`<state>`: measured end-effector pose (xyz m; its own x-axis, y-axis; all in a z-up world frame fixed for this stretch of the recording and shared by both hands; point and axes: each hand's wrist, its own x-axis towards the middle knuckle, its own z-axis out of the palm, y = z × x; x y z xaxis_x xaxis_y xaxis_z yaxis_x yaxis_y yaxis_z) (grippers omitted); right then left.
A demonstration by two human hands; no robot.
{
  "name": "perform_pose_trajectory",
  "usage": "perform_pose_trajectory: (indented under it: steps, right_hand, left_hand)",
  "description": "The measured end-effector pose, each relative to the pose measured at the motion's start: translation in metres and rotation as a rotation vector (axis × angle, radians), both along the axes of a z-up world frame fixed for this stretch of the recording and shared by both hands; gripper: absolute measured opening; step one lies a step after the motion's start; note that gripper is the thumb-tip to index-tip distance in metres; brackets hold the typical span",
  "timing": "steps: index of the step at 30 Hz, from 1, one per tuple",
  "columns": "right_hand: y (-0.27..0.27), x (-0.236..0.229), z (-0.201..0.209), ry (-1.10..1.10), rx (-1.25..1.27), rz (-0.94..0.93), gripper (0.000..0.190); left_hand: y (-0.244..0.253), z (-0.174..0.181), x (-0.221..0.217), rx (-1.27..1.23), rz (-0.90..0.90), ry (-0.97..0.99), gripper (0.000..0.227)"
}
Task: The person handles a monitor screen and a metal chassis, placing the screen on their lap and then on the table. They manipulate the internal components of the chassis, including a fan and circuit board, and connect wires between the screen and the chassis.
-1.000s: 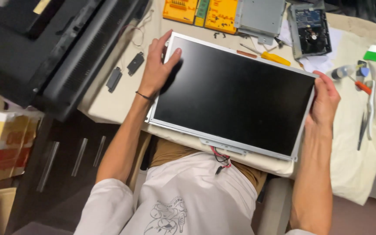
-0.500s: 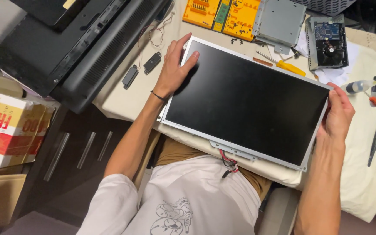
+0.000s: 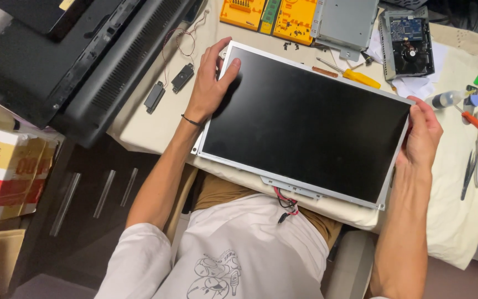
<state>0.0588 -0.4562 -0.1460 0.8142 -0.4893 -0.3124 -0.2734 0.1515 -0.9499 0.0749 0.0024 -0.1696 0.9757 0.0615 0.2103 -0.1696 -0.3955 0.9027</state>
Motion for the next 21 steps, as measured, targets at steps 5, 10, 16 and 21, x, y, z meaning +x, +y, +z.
perform_pose_trajectory:
  steps: [5,10,16,21]
  right_hand:
    - [0.001,-0.001,0.002,-0.006,0.034,0.003,0.021]
    - [0.004,0.000,0.003,0.004,-0.016,0.014,0.019]
    - [0.004,0.001,0.002,0.044,-0.075,0.006,0.021]
    - [0.008,-0.003,0.006,0.038,-0.106,0.029,0.018]
  left_hand:
    - [0.001,0.001,-0.002,-0.089,-0.019,0.073,0.073]
    - [0.001,-0.003,0.002,-0.009,0.011,0.020,0.065]
    - [-0.006,0.003,0.000,0.087,0.058,0.002,0.060]
    - [-0.007,0.005,0.001,0.094,0.075,0.027,0.060]
